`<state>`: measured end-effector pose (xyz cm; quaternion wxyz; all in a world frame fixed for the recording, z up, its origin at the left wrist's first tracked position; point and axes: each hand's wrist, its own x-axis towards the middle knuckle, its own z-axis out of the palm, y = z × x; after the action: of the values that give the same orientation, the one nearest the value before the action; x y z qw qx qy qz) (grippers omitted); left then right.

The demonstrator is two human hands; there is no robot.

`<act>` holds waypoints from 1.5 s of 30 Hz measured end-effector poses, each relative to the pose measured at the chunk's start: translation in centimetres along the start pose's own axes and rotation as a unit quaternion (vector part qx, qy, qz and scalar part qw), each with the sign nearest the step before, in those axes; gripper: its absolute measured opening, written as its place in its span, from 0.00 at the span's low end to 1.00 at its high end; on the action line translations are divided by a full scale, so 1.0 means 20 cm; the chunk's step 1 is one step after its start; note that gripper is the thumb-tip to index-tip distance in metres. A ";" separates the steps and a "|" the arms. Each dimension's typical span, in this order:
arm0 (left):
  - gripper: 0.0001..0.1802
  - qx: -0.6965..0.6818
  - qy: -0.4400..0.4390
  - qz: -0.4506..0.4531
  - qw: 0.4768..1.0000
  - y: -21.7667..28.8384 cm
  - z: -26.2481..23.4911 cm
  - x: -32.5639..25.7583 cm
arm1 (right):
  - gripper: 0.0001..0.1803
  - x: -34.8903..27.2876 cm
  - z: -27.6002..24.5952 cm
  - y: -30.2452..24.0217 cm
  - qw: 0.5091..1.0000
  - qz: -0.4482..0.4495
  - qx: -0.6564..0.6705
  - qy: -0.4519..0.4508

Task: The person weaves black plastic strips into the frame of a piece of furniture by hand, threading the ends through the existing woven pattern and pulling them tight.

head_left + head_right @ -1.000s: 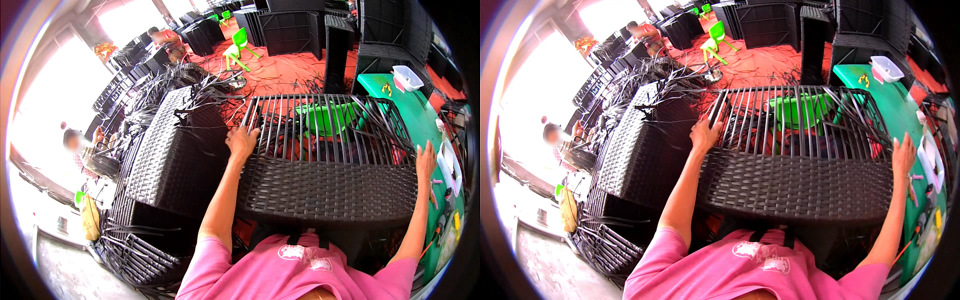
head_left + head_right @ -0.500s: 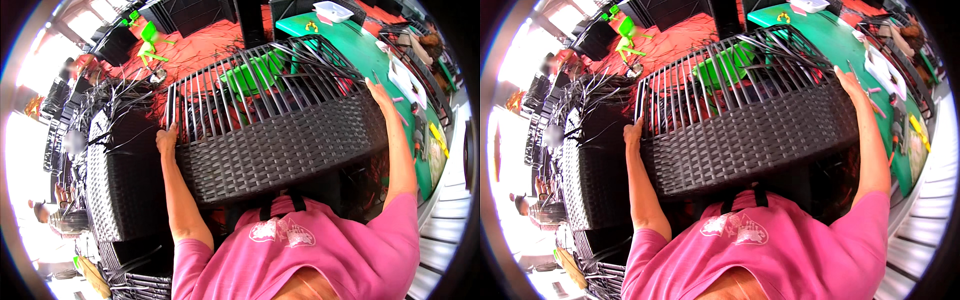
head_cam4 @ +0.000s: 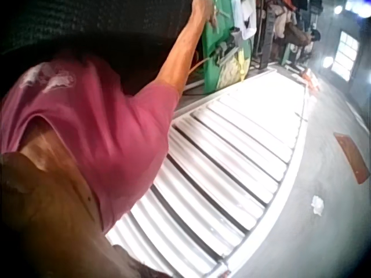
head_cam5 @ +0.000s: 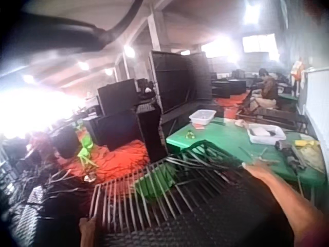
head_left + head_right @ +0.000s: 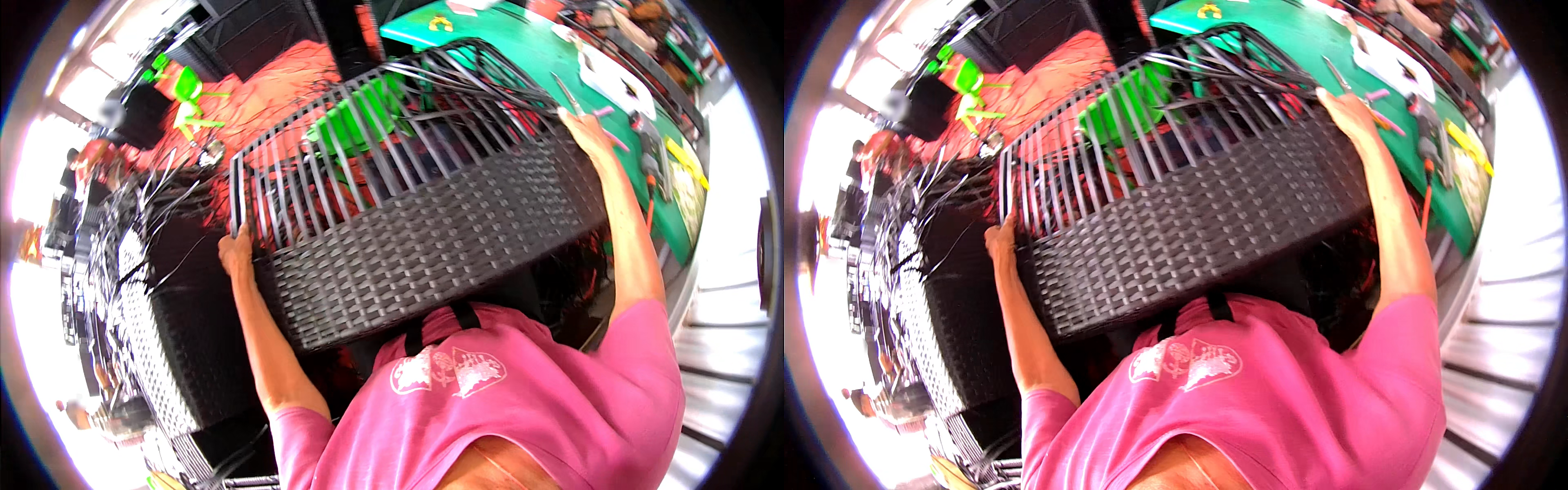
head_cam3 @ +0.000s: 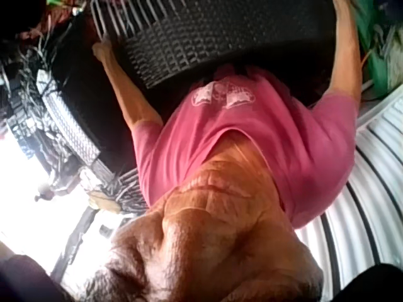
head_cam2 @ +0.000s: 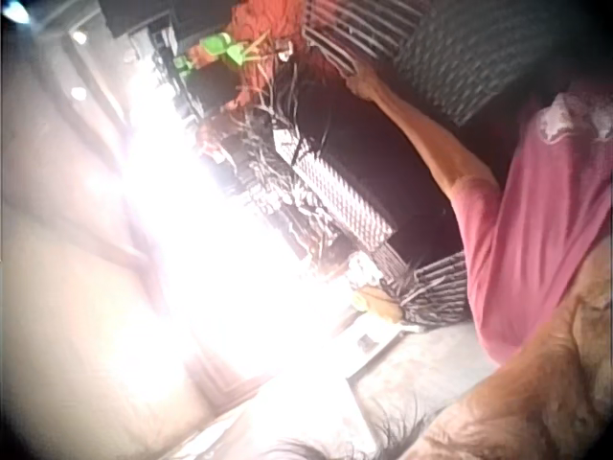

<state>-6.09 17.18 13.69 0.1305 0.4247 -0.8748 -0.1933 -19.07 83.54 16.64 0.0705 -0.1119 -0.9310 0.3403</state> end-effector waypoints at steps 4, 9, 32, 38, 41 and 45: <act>0.32 0.005 -0.053 0.013 0.998 -0.04 -0.02 0.06 | 0.29 -0.03 -0.03 -0.10 0.989 -0.085 -0.123 -0.001; 0.23 0.005 0.141 0.269 0.953 0.33 -0.02 -0.17 | 0.13 -0.18 -0.15 -0.22 0.974 -0.177 -0.063 0.123; 0.08 -0.073 -0.070 0.807 0.581 1.82 0.32 -1.30 | 0.07 -0.78 -0.08 -0.33 0.958 -0.201 0.202 -0.032; 0.07 -0.035 -0.252 0.659 0.708 1.49 -0.16 -1.01 | 0.09 -0.80 0.04 -0.60 0.893 -0.408 0.164 0.099; 0.05 -0.031 -0.193 0.662 0.723 1.24 -0.38 -0.92 | 0.17 -0.76 0.16 -0.74 0.851 -0.508 0.043 0.126; 0.04 -0.036 -0.292 0.492 0.819 0.95 -0.60 -0.90 | 0.18 -0.75 0.29 -0.92 0.845 -0.532 0.026 -0.045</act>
<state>-3.71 39.48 31.80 -0.0380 -0.1434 -0.9570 -0.2494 -8.74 62.36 23.34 0.2021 0.4176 -0.8405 0.2798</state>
